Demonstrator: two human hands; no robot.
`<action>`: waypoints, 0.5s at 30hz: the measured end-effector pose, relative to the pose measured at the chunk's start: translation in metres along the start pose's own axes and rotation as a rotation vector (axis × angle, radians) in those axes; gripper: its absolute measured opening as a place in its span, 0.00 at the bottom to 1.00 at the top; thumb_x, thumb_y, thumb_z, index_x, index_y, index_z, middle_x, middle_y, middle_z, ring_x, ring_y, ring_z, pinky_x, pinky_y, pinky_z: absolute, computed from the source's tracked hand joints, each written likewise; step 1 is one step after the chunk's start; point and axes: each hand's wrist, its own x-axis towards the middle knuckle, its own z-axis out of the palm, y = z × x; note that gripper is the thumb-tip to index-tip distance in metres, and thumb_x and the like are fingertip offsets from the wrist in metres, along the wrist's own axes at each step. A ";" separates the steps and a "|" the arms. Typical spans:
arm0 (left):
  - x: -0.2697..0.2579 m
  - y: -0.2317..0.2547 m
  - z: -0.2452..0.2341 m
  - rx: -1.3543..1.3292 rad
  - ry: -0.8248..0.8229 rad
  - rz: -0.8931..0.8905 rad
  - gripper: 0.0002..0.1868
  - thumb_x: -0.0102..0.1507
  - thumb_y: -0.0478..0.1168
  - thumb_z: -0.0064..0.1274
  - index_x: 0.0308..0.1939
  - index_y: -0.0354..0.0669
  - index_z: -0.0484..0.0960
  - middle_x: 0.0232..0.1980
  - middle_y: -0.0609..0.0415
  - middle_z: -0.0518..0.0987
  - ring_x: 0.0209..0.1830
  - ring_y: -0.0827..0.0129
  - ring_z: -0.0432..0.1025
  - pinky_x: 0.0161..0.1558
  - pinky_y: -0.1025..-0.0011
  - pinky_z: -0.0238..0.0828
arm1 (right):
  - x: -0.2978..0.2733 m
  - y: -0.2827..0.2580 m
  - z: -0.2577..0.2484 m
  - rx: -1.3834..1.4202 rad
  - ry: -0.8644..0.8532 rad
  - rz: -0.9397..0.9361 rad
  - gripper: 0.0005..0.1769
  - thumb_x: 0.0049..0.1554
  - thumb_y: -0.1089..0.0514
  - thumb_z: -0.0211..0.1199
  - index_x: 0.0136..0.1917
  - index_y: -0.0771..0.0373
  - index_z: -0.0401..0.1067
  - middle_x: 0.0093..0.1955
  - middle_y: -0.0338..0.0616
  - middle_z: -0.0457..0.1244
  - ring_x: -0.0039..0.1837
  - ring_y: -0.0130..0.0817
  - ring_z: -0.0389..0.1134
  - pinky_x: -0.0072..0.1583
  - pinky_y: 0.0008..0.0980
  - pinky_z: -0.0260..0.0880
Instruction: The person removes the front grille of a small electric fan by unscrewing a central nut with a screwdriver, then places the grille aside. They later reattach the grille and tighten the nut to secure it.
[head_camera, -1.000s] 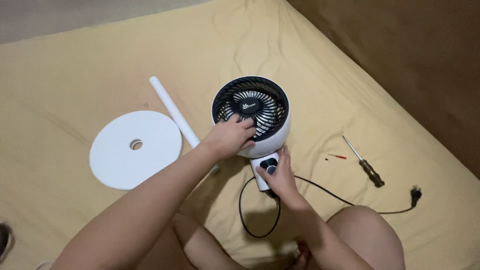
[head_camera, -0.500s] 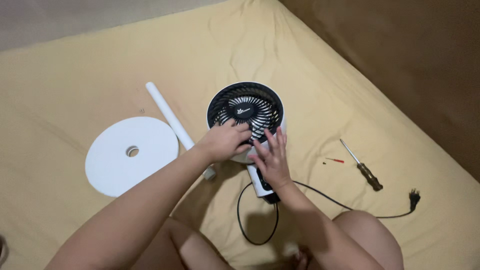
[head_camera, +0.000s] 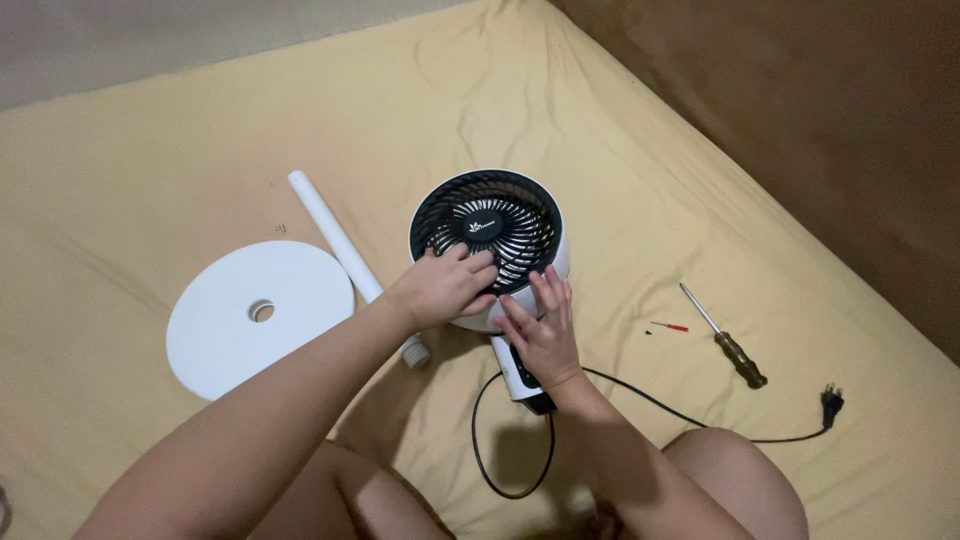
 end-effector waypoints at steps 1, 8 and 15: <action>0.001 -0.001 0.000 0.011 0.022 0.004 0.15 0.60 0.53 0.56 0.41 0.48 0.79 0.47 0.57 0.73 0.46 0.60 0.71 0.33 0.51 0.77 | 0.002 0.000 0.001 0.004 0.006 -0.005 0.25 0.54 0.51 0.74 0.64 0.47 0.72 0.76 0.49 0.50 0.80 0.59 0.49 0.74 0.68 0.52; 0.001 0.001 0.003 0.085 0.012 0.069 0.16 0.63 0.53 0.55 0.43 0.45 0.78 0.47 0.56 0.72 0.45 0.59 0.70 0.33 0.54 0.78 | 0.006 -0.006 0.000 -0.035 0.003 -0.008 0.28 0.53 0.49 0.75 0.64 0.50 0.68 0.69 0.49 0.51 0.79 0.56 0.49 0.74 0.68 0.52; 0.001 0.004 0.009 0.117 0.088 0.054 0.15 0.62 0.52 0.56 0.41 0.47 0.78 0.44 0.56 0.72 0.44 0.60 0.71 0.35 0.53 0.79 | 0.015 -0.005 -0.006 -0.116 -0.006 -0.007 0.23 0.56 0.48 0.69 0.61 0.56 0.68 0.66 0.46 0.57 0.75 0.51 0.54 0.71 0.61 0.53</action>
